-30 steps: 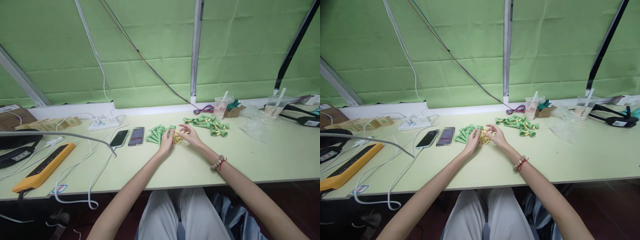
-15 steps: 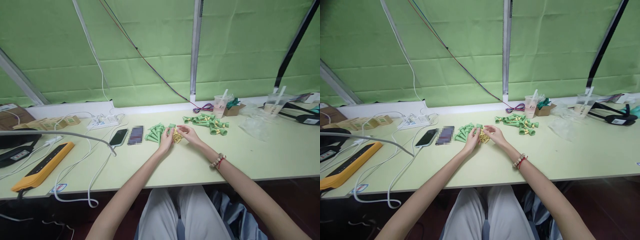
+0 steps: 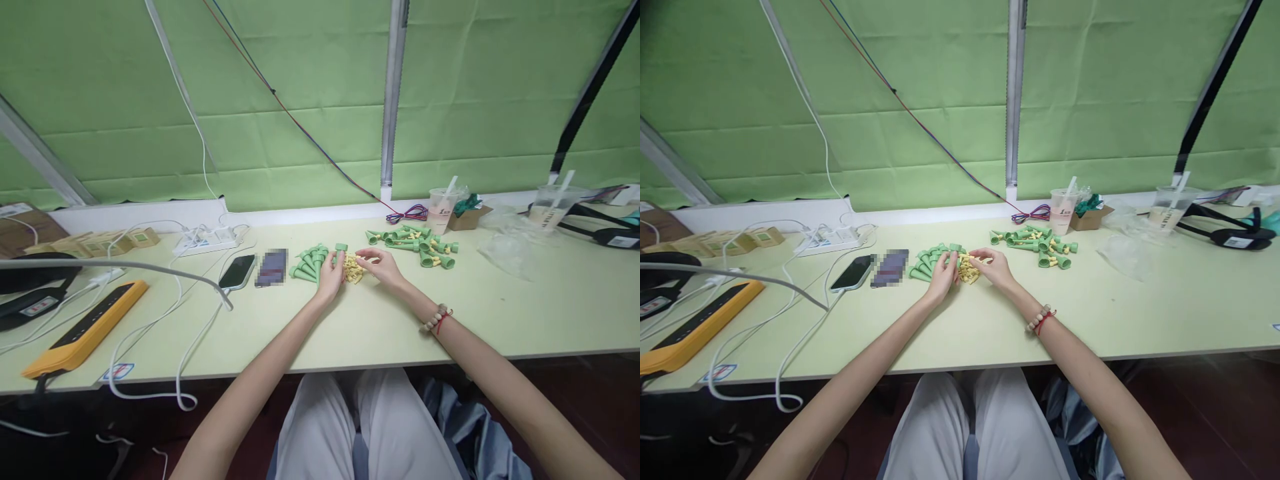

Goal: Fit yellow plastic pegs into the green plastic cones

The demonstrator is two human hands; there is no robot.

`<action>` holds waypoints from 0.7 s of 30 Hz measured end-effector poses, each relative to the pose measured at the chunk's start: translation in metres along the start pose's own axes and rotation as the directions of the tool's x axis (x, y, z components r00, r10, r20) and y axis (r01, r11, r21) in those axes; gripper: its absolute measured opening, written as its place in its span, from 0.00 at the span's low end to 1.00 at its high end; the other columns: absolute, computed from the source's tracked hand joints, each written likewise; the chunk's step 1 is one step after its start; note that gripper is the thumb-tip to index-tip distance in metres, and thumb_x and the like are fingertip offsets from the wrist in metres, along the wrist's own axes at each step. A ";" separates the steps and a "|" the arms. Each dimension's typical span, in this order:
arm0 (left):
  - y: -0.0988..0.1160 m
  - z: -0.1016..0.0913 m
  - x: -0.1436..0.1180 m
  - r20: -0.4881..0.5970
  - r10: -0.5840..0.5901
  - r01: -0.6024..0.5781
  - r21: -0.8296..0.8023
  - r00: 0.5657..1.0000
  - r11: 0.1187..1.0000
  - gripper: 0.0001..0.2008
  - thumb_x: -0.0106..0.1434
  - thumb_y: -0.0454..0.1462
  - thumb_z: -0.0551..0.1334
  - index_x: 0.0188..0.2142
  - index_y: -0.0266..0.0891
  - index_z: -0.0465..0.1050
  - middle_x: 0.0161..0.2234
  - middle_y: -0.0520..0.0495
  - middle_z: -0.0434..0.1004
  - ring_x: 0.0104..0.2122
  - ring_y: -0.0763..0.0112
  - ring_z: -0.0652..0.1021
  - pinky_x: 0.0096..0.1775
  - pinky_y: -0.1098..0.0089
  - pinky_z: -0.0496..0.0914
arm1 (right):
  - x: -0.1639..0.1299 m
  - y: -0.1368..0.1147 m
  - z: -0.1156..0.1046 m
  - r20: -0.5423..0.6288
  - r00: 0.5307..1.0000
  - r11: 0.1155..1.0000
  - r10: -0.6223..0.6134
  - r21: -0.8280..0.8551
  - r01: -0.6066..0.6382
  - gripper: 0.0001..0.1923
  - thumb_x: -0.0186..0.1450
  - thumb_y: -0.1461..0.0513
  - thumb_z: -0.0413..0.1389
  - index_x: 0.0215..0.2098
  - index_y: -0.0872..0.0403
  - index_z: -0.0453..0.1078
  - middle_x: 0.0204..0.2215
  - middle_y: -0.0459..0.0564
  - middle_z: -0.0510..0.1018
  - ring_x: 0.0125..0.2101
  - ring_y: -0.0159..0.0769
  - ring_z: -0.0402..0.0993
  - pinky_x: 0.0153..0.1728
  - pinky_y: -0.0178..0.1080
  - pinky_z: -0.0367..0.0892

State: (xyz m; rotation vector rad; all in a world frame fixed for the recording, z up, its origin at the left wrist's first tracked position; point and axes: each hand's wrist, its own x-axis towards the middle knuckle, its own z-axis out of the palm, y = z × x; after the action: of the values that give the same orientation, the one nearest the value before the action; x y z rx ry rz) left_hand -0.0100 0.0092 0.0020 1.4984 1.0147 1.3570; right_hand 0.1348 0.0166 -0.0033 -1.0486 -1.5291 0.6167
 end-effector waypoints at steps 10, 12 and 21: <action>-0.003 -0.004 0.003 -0.063 -0.004 0.000 -0.063 0.998 0.998 0.19 0.59 0.54 0.50 0.29 0.40 0.57 0.10 0.60 0.53 0.11 0.79 0.58 0.18 0.76 0.56 | -0.002 0.008 -0.003 0.004 1.000 0.976 -0.023 -0.216 0.023 0.14 0.56 0.52 0.54 0.32 0.53 0.73 0.33 0.52 0.77 0.34 0.38 0.71 0.37 0.41 0.64; -0.002 -0.002 0.001 -0.004 0.002 -0.002 -0.049 1.000 0.999 0.20 0.58 0.55 0.52 0.29 0.40 0.58 0.10 0.59 0.53 0.11 0.79 0.58 0.18 0.76 0.55 | -0.002 0.004 0.002 0.044 0.994 0.994 0.096 0.051 -0.098 0.18 0.55 0.50 0.55 0.34 0.55 0.72 0.35 0.53 0.77 0.34 0.37 0.72 0.36 0.40 0.65; -0.001 0.002 -0.003 0.160 0.007 -0.005 -0.010 0.987 1.000 0.21 0.56 0.55 0.53 0.33 0.39 0.61 0.14 0.59 0.52 0.10 0.81 0.56 0.15 0.76 0.54 | -0.005 -0.007 0.009 0.136 0.983 0.940 0.126 0.301 -0.162 0.16 0.47 0.55 0.62 0.27 0.57 0.67 0.23 0.47 0.73 0.23 0.30 0.68 0.27 0.34 0.63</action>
State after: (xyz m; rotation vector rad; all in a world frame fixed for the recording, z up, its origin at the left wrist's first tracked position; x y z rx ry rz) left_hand -0.0083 0.0066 0.0004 1.5771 0.9019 1.2220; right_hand 0.1238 0.0103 -0.0020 -0.8979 -1.4029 1.0021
